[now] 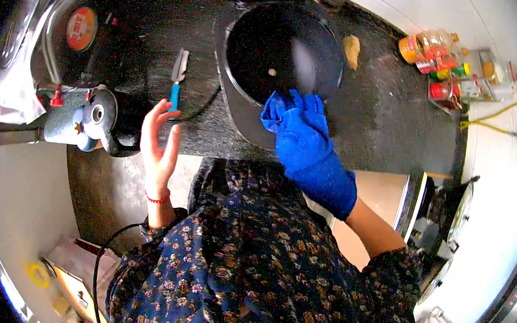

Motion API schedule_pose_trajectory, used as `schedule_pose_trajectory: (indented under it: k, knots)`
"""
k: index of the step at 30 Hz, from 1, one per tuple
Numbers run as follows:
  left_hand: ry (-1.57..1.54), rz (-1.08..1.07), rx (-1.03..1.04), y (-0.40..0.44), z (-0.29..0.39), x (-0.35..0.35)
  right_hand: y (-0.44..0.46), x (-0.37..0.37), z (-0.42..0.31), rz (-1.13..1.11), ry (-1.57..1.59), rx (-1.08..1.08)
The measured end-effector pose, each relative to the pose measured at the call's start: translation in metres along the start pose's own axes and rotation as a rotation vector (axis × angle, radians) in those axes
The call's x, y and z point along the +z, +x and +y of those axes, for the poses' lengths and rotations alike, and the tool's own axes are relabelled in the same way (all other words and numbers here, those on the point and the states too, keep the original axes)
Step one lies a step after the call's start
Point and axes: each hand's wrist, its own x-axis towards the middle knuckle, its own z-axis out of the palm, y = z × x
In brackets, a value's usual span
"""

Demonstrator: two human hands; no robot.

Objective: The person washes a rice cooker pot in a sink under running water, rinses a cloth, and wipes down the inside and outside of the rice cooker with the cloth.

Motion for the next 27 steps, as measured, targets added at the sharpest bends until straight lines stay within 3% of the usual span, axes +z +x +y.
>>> schedule_pose_trajectory:
  k: [3,5,7,10,11,14,16,18,23,27]
  knots:
    - [-0.003,0.006,-0.036,-0.002,0.0,-0.005,-0.012,-0.014,0.012,0.074,0.358,0.043]
    - [0.014,0.03,-0.022,-0.004,-0.004,-0.005,-0.036,-0.011,0.04,0.059,0.433,0.1]
    - [0.003,0.01,-0.036,-0.006,-0.007,-0.006,-0.066,-0.026,0.056,0.004,0.417,0.267]
    - [0.006,-0.012,-0.054,-0.005,-0.007,-0.002,-0.072,-0.059,0.065,-0.45,-0.045,0.401]
    - [0.003,-0.021,-0.052,-0.003,-0.006,0.001,-0.07,-0.073,0.055,-0.241,0.038,0.203]
    - [0.013,-0.051,-0.021,0.003,-0.001,0.01,-0.038,-0.053,0.017,-0.291,-0.19,-0.114]
    - [0.05,-0.081,-0.005,0.003,0.003,0.01,-0.001,-0.024,-0.021,-0.283,-0.203,-0.089]
    - [0.033,-0.046,-0.018,0.002,0.003,0.008,0.005,0.0,-0.023,0.026,0.254,0.051]
    - [0.028,0.045,-0.114,-0.018,-0.008,-0.009,0.019,0.001,-0.045,-0.2,0.133,0.115]
    - [0.038,0.037,-0.133,-0.023,-0.01,-0.016,0.027,0.022,-0.046,-0.063,-0.269,-0.231]
